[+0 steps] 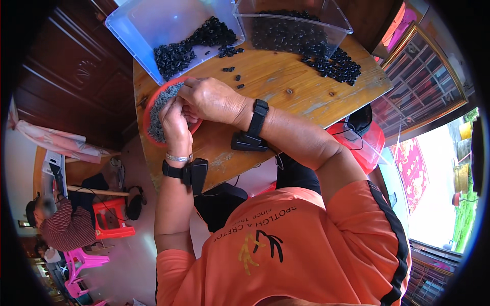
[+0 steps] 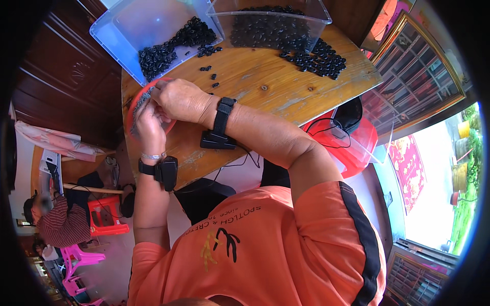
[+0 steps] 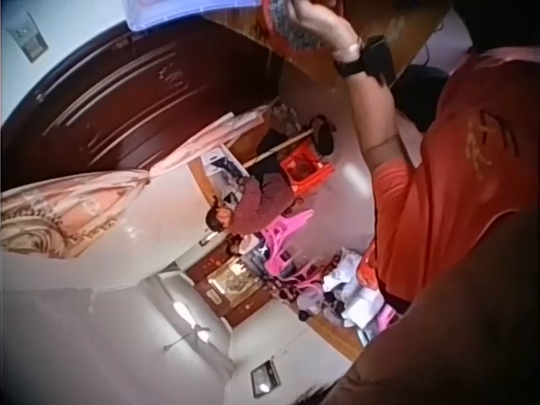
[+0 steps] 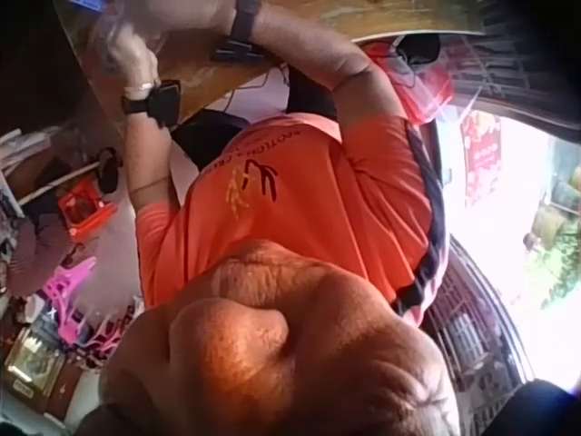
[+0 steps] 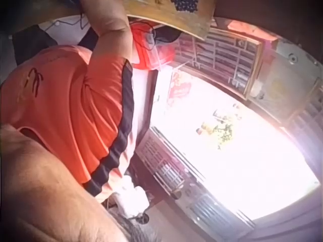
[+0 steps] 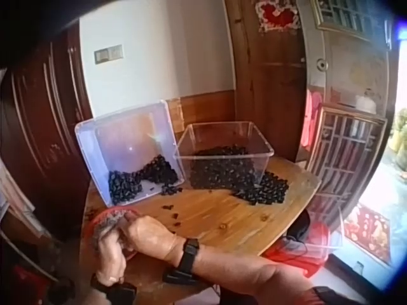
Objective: Sorting small black components from a large plastic container into a red bowl one by one.
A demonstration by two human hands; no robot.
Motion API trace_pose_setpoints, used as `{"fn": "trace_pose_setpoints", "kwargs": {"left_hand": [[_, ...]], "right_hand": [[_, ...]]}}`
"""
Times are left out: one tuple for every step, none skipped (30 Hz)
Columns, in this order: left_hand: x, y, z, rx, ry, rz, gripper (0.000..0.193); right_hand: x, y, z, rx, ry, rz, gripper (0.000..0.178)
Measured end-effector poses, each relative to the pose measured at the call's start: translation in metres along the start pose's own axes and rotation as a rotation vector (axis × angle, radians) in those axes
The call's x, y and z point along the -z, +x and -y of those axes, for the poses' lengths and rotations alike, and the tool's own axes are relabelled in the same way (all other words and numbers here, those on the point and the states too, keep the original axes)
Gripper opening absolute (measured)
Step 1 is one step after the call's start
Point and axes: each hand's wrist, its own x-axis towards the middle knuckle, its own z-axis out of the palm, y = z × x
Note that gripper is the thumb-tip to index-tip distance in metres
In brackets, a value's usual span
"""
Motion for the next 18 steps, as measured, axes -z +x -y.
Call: {"fn": "trace_pose_setpoints", "kwargs": {"left_hand": [[-0.001, 0.0, 0.0, -0.002, -0.003, 0.002, 0.025], [0.0, 0.0, -0.001, -0.012, 0.003, 0.015, 0.025], [0.0, 0.0, -0.001, -0.022, 0.009, 0.028, 0.026], [0.0, 0.0, 0.0, -0.025, 0.005, 0.029, 0.026], [0.0, 0.001, 0.002, -0.048, 0.014, 0.011, 0.026], [0.0, 0.001, 0.001, -0.07, 0.023, -0.008, 0.026], [0.0, 0.002, -0.003, -0.075, 0.018, -0.007, 0.026], [0.001, 0.002, -0.007, -0.124, 0.076, -0.014, 0.026], [0.003, -0.001, -0.008, -0.169, 0.134, -0.024, 0.027], [0.006, 0.0, -0.008, -0.186, 0.135, -0.005, 0.026], [0.005, 0.001, -0.007, -0.182, 0.127, -0.007, 0.026], [0.006, 0.003, -0.007, -0.171, 0.116, 0.01, 0.025], [0.007, 0.003, -0.007, -0.161, 0.105, 0.026, 0.024], [0.004, 0.001, -0.01, -0.192, 0.109, 0.021, 0.022], [0.006, 0.001, -0.009, -0.192, 0.101, 0.013, 0.022], [0.008, 0.001, -0.009, -0.198, 0.13, 0.01, 0.021], [0.006, 0.002, -0.007, -0.203, 0.158, 0.017, 0.021], [0.005, 0.003, -0.007, -0.203, 0.154, 0.014, 0.021]], "right_hand": [[-0.003, -0.001, -0.001, -0.003, 0.024, -0.021, 0.015], [-0.002, 0.001, -0.001, -0.004, 0.047, -0.044, 0.015], [0.0, 0.002, -0.001, -0.001, 0.042, -0.044, 0.015], [0.002, 0.003, -0.002, -0.012, 0.05, -0.06, 0.014], [0.007, 0.004, -0.004, -0.024, 0.057, -0.076, 0.014], [0.014, 0.009, -0.012, 0.032, -0.029, -0.169, 0.013], [0.025, 0.014, -0.025, 0.089, -0.115, -0.26, 0.013], [0.043, 0.021, -0.035, -0.005, -0.142, -0.285, 0.014], [0.065, 0.028, -0.045, -0.099, -0.167, -0.306, 0.015], [0.086, 0.034, -0.059, -0.158, -0.304, -0.336, 0.016], [0.106, 0.039, -0.075, -0.217, -0.444, -0.367, 0.017], [0.123, 0.043, -0.089, -0.19, -0.545, -0.414, 0.015], [0.136, 0.046, -0.096, -0.159, -0.645, -0.46, 0.015], [0.145, 0.047, -0.094, -0.213, -0.556, -0.401, 0.017], [0.15, 0.049, -0.091, -0.266, -0.468, -0.342, 0.019], [0.143, 0.049, -0.102, -0.204, -0.523, -0.368, 0.018], [0.134, 0.042, -0.116, -0.202, -0.53, -0.364, 0.018], [0.12, 0.033, -0.132, -0.168, -0.532, -0.314, 0.016]]}}
